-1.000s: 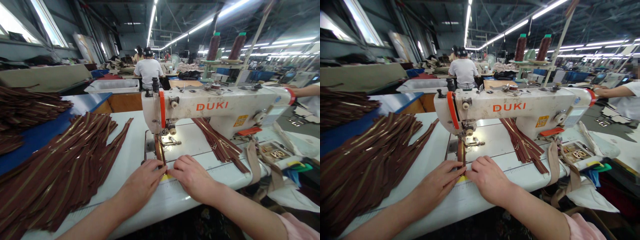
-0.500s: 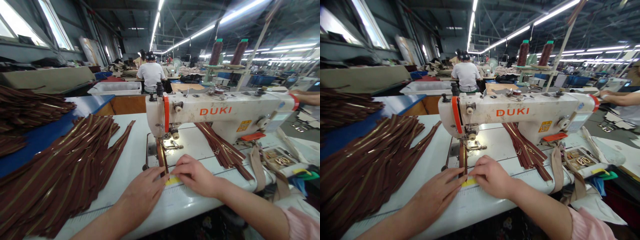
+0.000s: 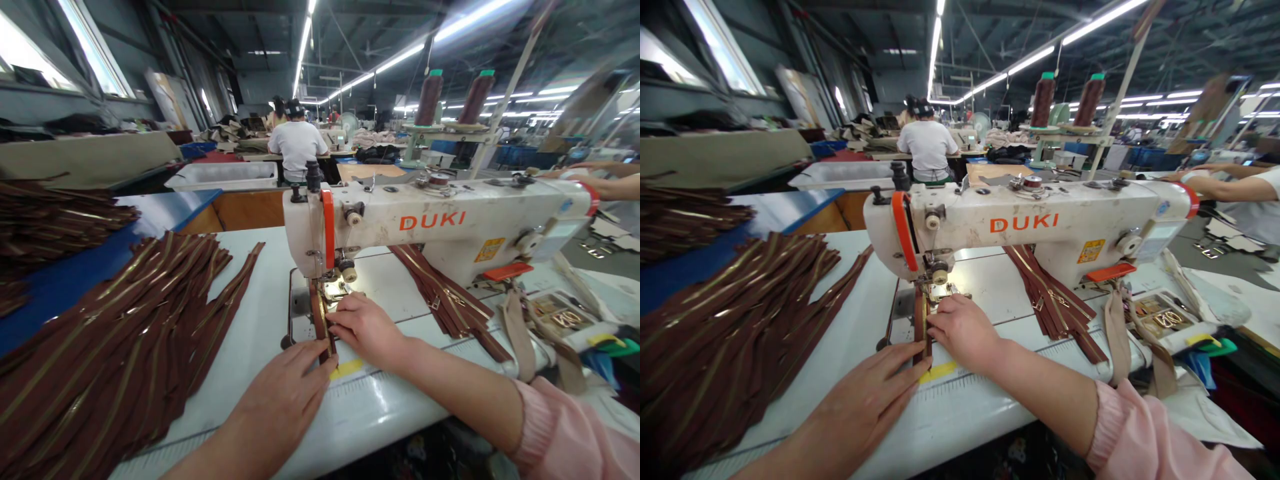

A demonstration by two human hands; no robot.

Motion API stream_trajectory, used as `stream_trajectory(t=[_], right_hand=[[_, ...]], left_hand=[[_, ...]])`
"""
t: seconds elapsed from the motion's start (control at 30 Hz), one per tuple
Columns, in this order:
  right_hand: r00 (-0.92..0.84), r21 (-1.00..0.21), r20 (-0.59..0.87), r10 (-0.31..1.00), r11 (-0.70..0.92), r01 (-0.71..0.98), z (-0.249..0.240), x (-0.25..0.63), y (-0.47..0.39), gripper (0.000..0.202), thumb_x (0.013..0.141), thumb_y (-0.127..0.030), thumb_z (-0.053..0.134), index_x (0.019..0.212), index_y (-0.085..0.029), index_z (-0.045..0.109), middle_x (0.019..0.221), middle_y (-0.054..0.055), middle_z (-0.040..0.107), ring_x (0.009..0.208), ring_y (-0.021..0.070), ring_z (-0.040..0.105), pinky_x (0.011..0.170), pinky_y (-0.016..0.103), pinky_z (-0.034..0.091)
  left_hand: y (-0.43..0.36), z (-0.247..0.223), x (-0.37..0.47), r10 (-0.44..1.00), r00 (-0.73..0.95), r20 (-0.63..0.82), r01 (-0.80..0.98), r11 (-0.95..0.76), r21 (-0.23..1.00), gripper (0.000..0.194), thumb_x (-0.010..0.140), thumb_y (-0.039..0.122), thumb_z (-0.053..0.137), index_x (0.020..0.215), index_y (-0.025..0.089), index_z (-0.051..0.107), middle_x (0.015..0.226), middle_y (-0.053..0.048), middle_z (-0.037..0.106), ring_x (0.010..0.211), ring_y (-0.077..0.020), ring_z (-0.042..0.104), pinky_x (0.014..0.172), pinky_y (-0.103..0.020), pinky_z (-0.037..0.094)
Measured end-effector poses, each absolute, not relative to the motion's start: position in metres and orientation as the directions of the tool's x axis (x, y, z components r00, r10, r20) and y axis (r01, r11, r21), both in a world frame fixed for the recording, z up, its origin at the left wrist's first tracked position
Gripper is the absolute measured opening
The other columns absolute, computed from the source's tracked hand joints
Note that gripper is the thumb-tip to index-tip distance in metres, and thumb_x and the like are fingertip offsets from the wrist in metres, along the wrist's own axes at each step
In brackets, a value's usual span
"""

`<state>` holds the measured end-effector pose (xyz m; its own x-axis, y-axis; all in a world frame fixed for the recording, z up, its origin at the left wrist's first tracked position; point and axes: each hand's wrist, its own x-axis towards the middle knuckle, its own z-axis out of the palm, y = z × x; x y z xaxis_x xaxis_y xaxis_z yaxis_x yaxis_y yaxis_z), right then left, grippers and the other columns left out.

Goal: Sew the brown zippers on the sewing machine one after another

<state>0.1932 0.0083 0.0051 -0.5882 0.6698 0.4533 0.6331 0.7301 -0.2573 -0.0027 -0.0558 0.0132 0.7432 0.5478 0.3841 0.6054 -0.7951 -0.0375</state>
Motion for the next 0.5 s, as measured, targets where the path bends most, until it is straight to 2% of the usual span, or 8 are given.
stream_trajectory(t=[0.5], right_hand=[[-0.601,-0.276,0.416,0.683,0.724,0.632,0.0082,0.1941,0.0068,0.010,0.085,-0.020,0.065,0.089,-0.017,0.073,0.081,0.006,0.064,0.081,0.0195,0.053,0.075,0.032,0.043]], left_hand=[[-0.0560,0.0163,0.0000,0.521,0.760,0.388,0.601,-0.792,-0.112,0.035,0.093,0.010,0.034,0.111,0.013,0.064,0.110,-0.010,0.066,0.104,-0.0218,0.059,0.089,-0.035,0.052]])
